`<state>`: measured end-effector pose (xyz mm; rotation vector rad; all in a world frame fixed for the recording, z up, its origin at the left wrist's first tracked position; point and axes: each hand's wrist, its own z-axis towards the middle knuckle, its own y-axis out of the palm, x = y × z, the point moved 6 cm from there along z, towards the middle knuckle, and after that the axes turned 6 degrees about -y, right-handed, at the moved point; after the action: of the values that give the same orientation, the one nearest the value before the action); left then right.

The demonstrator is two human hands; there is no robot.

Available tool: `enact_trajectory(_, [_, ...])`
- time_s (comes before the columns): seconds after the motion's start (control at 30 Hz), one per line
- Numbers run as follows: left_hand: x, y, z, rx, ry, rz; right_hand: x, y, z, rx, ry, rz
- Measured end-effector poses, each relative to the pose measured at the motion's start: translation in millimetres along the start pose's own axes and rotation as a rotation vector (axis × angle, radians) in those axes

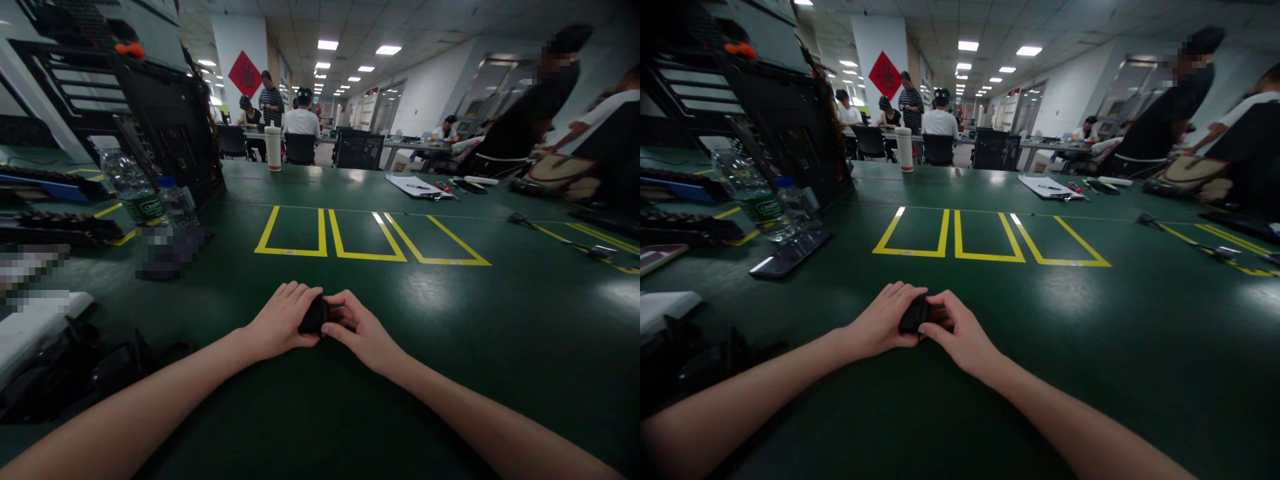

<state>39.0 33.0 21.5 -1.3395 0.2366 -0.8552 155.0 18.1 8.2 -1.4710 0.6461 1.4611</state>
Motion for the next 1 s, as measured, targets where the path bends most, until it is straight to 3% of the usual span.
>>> enact_trajectory(0.17, [-0.8, 1.4, 0.3, -0.010, -0.005, 0.023, -0.8, -0.3, 0.0, 0.009, -0.085, -0.051])
enact_trajectory(0.5, [0.4, 0.4, 0.2, -0.003, -0.008, 0.001, 3.3, -0.6, 2.0, 0.030, 0.023, 0.035])
enact_trajectory(0.77, [-2.5, 2.1, -0.3, 0.008, 0.004, 0.005, -2.5, -1.4, 1.8, -0.011, -0.049, 0.001])
enact_trajectory(1.0, [0.7, 1.1, 1.1, 0.010, 0.007, 0.013, 2.3, -1.3, 3.1, 0.016, 0.010, 0.107])
